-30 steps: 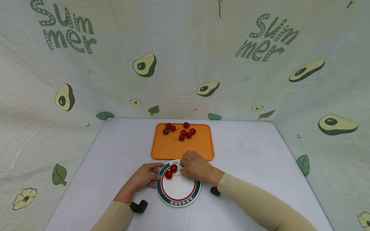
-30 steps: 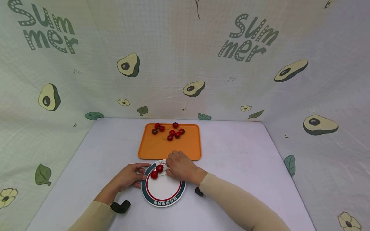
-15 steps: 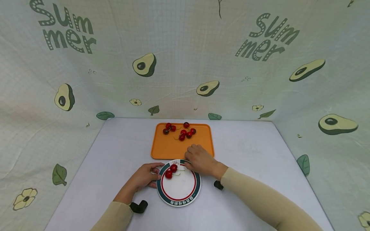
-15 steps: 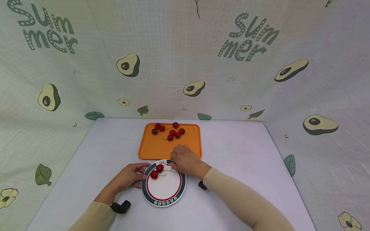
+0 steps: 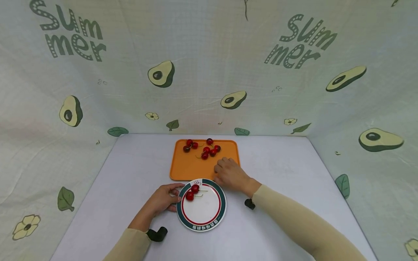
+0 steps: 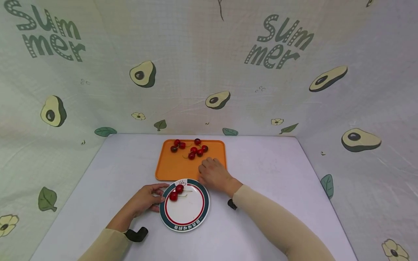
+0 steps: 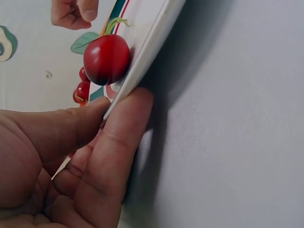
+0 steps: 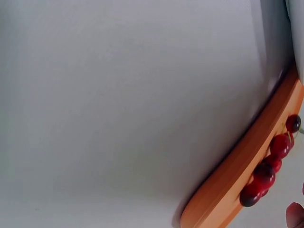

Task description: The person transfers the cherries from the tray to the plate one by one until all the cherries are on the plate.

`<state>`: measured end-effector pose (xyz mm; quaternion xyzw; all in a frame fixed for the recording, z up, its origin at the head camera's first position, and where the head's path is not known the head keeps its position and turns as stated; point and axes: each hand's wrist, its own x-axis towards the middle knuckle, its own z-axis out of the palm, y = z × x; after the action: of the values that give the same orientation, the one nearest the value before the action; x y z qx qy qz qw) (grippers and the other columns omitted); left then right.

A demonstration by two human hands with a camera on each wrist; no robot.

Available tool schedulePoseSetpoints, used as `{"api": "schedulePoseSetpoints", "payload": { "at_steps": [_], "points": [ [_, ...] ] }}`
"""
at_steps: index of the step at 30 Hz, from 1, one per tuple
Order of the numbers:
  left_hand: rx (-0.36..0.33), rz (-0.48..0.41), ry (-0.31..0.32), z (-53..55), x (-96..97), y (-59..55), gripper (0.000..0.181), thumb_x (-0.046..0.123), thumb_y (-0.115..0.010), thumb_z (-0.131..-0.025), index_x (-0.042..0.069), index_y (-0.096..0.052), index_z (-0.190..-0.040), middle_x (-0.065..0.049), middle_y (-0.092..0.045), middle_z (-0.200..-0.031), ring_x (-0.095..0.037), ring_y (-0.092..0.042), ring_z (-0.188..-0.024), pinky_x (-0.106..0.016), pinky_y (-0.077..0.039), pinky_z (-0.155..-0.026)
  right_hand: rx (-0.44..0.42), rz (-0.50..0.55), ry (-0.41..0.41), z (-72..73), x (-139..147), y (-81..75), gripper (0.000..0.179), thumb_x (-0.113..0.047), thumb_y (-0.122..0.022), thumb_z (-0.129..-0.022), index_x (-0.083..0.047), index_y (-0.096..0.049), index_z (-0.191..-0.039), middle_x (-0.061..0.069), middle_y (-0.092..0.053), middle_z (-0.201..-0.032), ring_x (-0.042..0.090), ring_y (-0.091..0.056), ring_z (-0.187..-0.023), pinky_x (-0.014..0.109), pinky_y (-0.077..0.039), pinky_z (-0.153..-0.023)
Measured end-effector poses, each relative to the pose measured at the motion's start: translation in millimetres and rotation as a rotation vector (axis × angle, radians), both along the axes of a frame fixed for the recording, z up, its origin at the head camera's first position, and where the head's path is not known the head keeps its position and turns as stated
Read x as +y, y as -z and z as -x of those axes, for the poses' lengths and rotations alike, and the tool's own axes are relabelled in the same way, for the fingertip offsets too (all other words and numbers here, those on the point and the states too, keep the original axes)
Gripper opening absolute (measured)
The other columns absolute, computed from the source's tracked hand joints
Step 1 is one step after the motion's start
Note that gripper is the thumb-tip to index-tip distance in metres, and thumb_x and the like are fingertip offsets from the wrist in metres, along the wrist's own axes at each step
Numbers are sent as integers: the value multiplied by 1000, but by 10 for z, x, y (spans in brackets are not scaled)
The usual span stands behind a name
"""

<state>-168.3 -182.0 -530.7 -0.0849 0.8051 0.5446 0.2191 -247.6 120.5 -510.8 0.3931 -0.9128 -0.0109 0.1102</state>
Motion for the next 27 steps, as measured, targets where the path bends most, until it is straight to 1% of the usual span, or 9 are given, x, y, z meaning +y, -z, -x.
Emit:
{"api": "schedulePoseSetpoints", "payload": {
  "at_steps": [8, 14, 18, 24, 27],
  "points": [
    [-20, 26, -1, -4, 12, -24, 52, -5, -72, -93, 12, -66, -141, -13, -60, -104, -22, -66, -72, -34, -65, -64, -18, 4, 21, 37, 21, -24, 30, -39, -71, -100, -12, -73, -113, 5, -65, -106, 23, -53, -99, 37, -48, -87],
    [-29, 18, 2, 0, 7, -32, 52, -6, -71, -93, 12, -65, -142, -13, -59, -105, -22, -66, -73, -34, -65, -64, -21, -24, 33, 126, 23, -81, 31, -39, -69, -101, -12, -73, -114, 6, -65, -108, 24, -53, -100, 36, -48, -87],
    [-30, 17, 4, 3, 4, -23, 52, -5, -72, -94, 12, -65, -142, -13, -60, -105, -22, -66, -73, -34, -65, -64, -24, -60, 52, 231, 19, -130, 33, -40, -67, -102, -13, -73, -118, 5, -67, -111, 23, -53, -100, 36, -49, -87],
    [-24, 23, 10, 7, 12, -36, 51, -3, -73, -93, 13, -65, -142, -13, -60, -105, -22, -66, -72, -33, -65, -64, -41, -68, 105, 444, -13, -189, 32, -38, -70, -100, -12, -71, -119, 6, -66, -114, 25, -52, -102, 37, -47, -87],
    [-23, 29, 13, 5, 17, -40, 51, -3, -73, -94, 13, -66, -142, -13, -60, -105, -22, -66, -72, -33, -65, -64, -49, -86, 119, 543, -52, -188, 33, -38, -69, -101, -13, -71, -122, 6, -66, -118, 25, -53, -106, 38, -47, -91]
  ]
}}
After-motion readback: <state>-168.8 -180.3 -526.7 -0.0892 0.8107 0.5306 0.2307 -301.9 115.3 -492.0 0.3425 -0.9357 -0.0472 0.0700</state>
